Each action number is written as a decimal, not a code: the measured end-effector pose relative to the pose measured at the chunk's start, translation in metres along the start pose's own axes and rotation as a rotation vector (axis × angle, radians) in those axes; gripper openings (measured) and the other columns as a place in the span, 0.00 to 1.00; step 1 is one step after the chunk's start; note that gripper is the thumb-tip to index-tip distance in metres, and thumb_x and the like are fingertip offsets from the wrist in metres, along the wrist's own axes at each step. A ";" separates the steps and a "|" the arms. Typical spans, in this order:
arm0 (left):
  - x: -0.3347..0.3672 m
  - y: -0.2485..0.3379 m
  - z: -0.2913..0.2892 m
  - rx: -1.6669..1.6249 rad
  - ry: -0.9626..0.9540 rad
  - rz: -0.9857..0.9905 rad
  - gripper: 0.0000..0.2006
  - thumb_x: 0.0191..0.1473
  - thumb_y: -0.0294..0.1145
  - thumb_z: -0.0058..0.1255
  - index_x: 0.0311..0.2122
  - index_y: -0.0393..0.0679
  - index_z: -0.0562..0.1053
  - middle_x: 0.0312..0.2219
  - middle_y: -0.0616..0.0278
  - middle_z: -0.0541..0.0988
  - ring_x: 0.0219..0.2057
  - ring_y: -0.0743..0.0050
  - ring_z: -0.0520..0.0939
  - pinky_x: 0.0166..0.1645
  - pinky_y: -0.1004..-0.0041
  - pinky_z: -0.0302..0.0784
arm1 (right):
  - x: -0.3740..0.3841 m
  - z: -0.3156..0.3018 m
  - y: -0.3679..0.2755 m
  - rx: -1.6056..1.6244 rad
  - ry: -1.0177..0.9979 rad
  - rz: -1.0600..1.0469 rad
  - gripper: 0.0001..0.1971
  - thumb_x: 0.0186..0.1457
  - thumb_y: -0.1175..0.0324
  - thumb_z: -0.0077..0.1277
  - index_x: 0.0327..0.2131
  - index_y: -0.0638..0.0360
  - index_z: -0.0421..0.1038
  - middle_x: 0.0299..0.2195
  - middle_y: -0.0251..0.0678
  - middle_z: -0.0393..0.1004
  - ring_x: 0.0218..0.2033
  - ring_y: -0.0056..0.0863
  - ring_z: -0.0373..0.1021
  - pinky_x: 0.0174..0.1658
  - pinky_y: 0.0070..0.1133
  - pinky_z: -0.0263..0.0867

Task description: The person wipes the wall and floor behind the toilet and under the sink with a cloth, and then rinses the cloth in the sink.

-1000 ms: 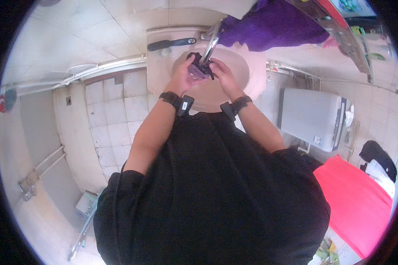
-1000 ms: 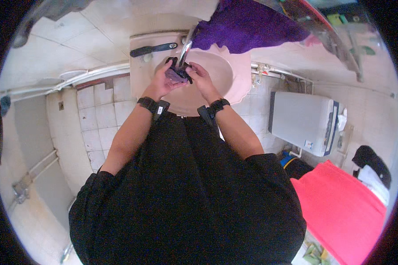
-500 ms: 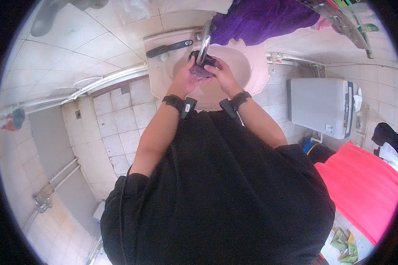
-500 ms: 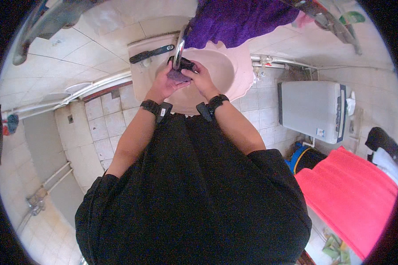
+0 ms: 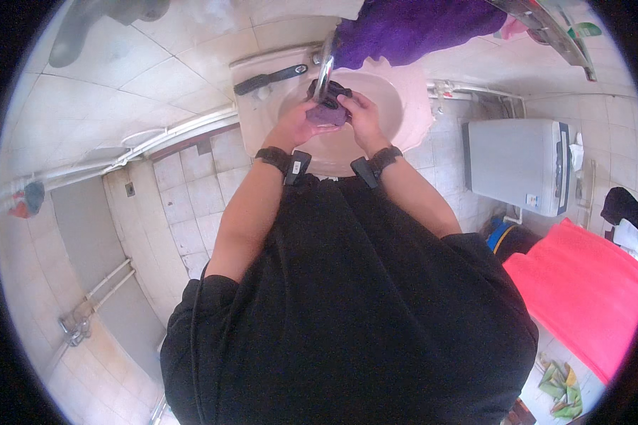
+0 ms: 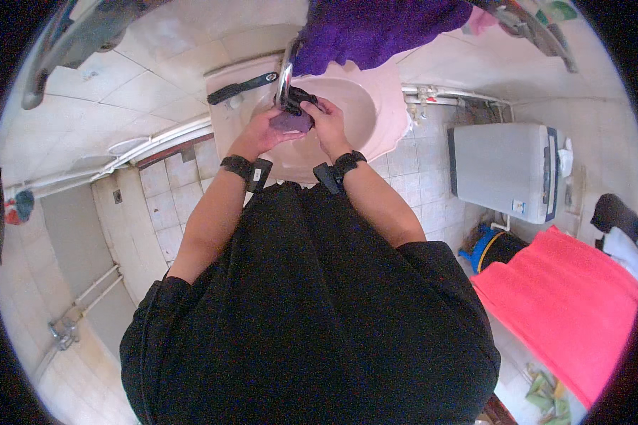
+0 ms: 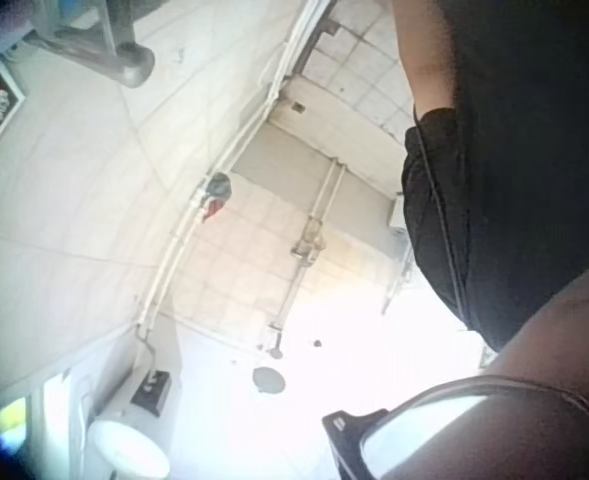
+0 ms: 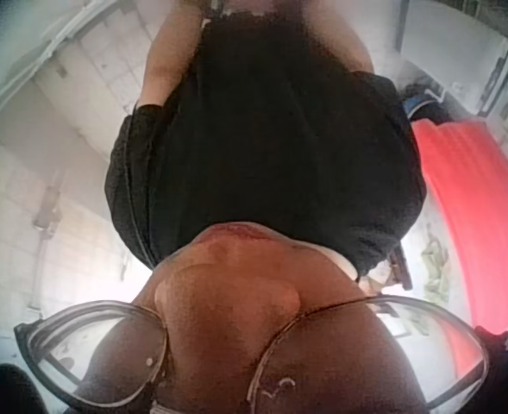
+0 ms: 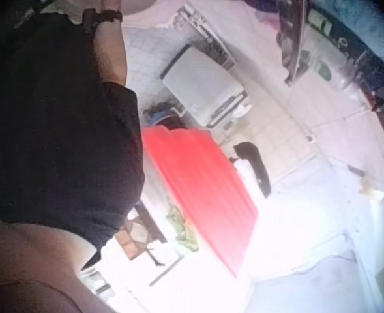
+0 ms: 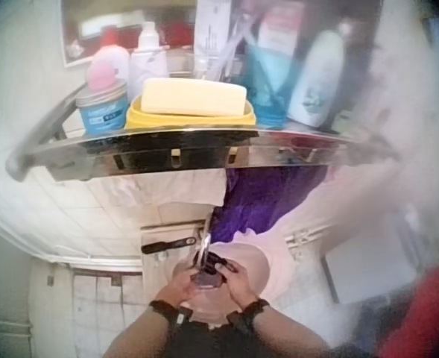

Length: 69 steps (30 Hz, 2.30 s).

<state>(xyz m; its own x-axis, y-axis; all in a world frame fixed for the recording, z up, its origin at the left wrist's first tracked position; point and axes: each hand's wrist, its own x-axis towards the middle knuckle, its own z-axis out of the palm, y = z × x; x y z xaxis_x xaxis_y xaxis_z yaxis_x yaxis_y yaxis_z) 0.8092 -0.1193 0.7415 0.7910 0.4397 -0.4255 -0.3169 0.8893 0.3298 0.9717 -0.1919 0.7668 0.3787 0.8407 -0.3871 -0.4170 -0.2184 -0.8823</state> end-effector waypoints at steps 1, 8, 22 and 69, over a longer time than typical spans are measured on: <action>0.000 0.001 -0.001 0.023 -0.025 0.001 0.19 0.63 0.34 0.41 0.57 0.40 0.63 0.52 0.44 0.72 0.54 0.41 0.74 0.58 0.38 0.68 | -0.001 0.000 -0.002 0.008 0.016 0.005 0.18 0.53 0.68 0.60 0.46 0.68 0.73 0.35 0.34 0.77 0.33 0.21 0.73 0.36 0.21 0.70; 0.002 0.006 0.010 0.052 -0.004 0.001 0.20 0.58 0.23 0.46 0.56 0.33 0.63 0.52 0.43 0.72 0.53 0.43 0.74 0.58 0.41 0.69 | 0.006 -0.001 -0.016 0.160 0.127 0.142 0.17 0.55 0.60 0.58 0.41 0.65 0.74 0.33 0.34 0.77 0.32 0.23 0.72 0.36 0.22 0.68; 0.000 -0.002 -0.013 0.099 0.144 0.179 0.19 0.60 0.22 0.45 0.57 0.39 0.65 0.49 0.56 0.75 0.51 0.62 0.76 0.59 0.62 0.70 | 0.016 0.000 0.003 -0.002 -0.265 0.229 0.25 0.55 0.72 0.55 0.54 0.71 0.63 0.47 0.43 0.73 0.48 0.32 0.70 0.53 0.27 0.64; -0.018 -0.008 -0.036 -0.018 0.229 0.171 0.19 0.59 0.19 0.45 0.56 0.35 0.65 0.50 0.53 0.73 0.53 0.61 0.75 0.59 0.67 0.74 | 0.031 0.001 0.024 -0.574 -0.383 -0.049 0.21 0.47 0.80 0.54 0.48 0.62 0.73 0.32 0.33 0.79 0.30 0.20 0.73 0.36 0.19 0.70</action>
<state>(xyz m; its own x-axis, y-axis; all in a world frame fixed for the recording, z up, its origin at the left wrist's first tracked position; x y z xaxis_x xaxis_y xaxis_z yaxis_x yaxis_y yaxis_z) 0.7788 -0.1296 0.7164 0.5873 0.5988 -0.5445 -0.4465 0.8009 0.3990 0.9722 -0.1705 0.7339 0.0232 0.9489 -0.3147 0.1361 -0.3149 -0.9393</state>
